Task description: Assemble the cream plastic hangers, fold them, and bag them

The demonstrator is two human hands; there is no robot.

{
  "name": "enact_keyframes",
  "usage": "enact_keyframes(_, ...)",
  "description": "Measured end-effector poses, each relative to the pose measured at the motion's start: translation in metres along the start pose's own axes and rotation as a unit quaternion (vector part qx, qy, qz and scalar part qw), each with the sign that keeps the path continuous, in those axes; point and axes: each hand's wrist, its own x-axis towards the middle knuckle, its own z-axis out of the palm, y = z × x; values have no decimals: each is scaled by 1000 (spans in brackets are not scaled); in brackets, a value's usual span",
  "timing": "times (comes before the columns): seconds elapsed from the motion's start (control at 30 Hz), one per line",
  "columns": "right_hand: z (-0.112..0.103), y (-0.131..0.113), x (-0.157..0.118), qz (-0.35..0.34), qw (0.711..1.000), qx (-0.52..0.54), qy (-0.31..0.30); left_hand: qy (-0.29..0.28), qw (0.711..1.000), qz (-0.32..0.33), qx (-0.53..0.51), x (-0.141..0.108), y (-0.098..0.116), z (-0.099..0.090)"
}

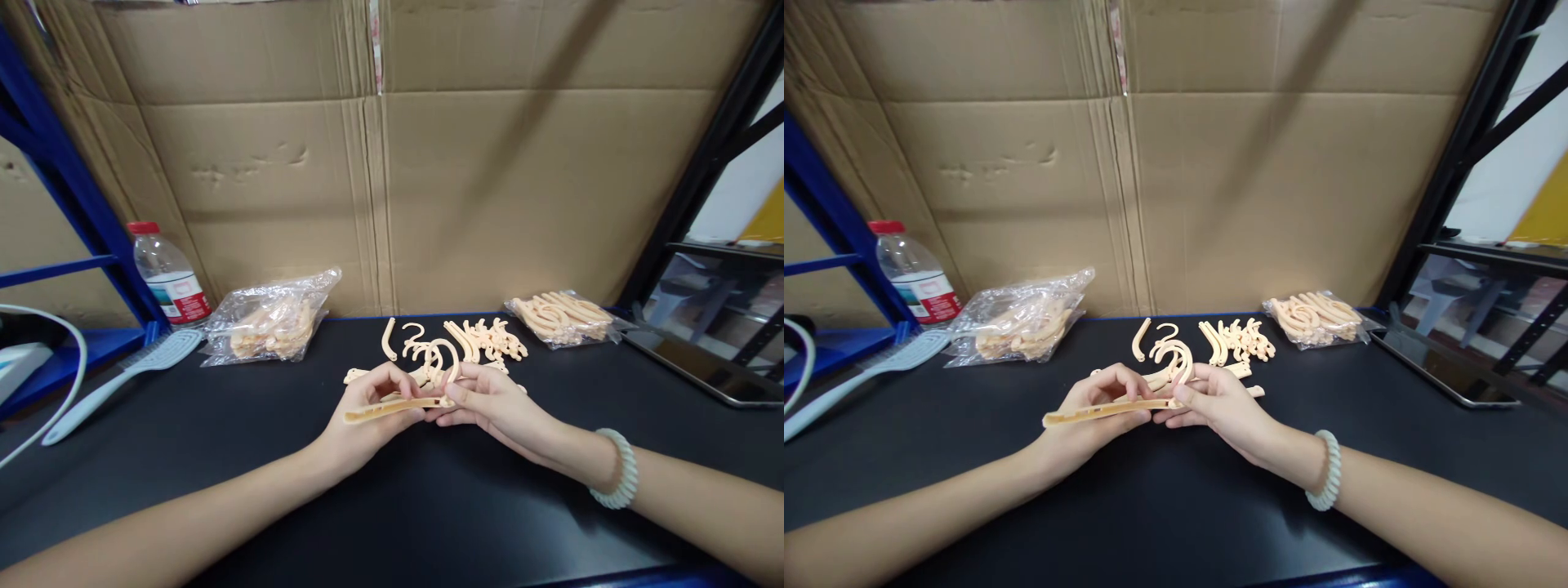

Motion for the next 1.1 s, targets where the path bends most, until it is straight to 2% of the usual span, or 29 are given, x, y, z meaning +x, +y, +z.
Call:
enact_keyframes(0.3, 3, -1, 0, -16, 998, -58, 29, -13, 999, 19, 48, -1, 1, -2)
enact_keyframes(0.53, 6, -1, 0, -41, 994, -93, 43, -1, 1000, 7, 18, -2, 1, 1)
enact_keyframes(0.97, 10, 0, -4, -100, 986, -120, 49, 45, 999, -15, 6, -6, 1, 10)
enact_keyframes(1.1, 12, 0, -5, -132, 981, -131, 55, 75, 994, -49, -54, -8, 4, 14)
